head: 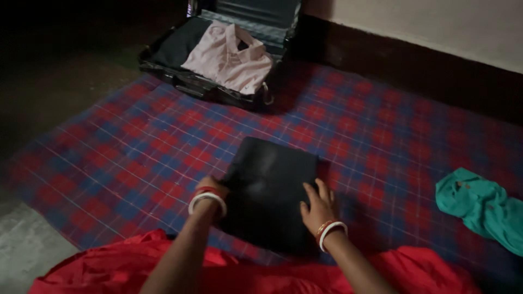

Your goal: The person folds a black shirt and a maroon shirt, then places them into an open suitcase on a bed.

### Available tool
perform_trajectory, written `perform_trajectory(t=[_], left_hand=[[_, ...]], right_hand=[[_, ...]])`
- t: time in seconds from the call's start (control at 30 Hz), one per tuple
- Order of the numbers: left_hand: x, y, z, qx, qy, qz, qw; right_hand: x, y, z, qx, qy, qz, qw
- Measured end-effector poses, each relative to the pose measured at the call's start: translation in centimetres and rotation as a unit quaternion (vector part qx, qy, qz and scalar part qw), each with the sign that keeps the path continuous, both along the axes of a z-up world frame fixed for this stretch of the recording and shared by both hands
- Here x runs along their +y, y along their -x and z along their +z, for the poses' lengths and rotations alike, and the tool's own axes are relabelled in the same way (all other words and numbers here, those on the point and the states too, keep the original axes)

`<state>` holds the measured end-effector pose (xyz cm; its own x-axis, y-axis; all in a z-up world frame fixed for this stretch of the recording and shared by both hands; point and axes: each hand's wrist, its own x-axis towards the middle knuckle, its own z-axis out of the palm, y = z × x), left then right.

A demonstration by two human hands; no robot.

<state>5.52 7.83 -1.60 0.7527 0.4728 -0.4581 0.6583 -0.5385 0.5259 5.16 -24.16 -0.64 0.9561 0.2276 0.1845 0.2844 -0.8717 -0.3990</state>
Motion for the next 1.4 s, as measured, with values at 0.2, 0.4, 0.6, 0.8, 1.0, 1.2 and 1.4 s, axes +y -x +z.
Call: perform_trajectory(t=[0.2, 0.4, 0.6, 0.8, 1.0, 1.2, 1.4], left_hand=[[4.1, 3.2, 2.8, -0.048, -0.155, -0.080, 0.983], [0.2, 4.9, 1.6, -0.051, -0.203, -0.223, 0.952], [-0.6, 5.8, 1.8, -0.034, -0.168, -0.210, 0.963], [1.0, 4.3, 1.6, -0.059, -0.185, -0.209, 0.958], [5.6, 2.3, 2.2, 0.052, -0.071, -0.140, 0.986], [8.3, 3.7, 1.9, 0.110, -0.058, -0.191, 0.974], [10.2, 1.6, -0.1, 0.162, -0.155, -0.216, 0.950]], right_hand=[[6.1, -1.1, 0.5, -0.026, 0.063, 0.052, 0.996], [13.5, -1.1, 2.2, 0.043, 0.116, 0.141, 0.982], [11.2, -1.9, -0.2, 0.022, 0.178, 0.198, 0.964], [7.6, -4.2, -0.6, 0.075, 0.196, 0.094, 0.973], [6.2, -8.2, 1.1, 0.060, 0.192, 0.032, 0.979], [7.8, -13.4, 2.7, 0.201, 0.151, 0.010, 0.968], [7.5, -16.4, 0.3, 0.211, 0.183, 0.034, 0.960]])
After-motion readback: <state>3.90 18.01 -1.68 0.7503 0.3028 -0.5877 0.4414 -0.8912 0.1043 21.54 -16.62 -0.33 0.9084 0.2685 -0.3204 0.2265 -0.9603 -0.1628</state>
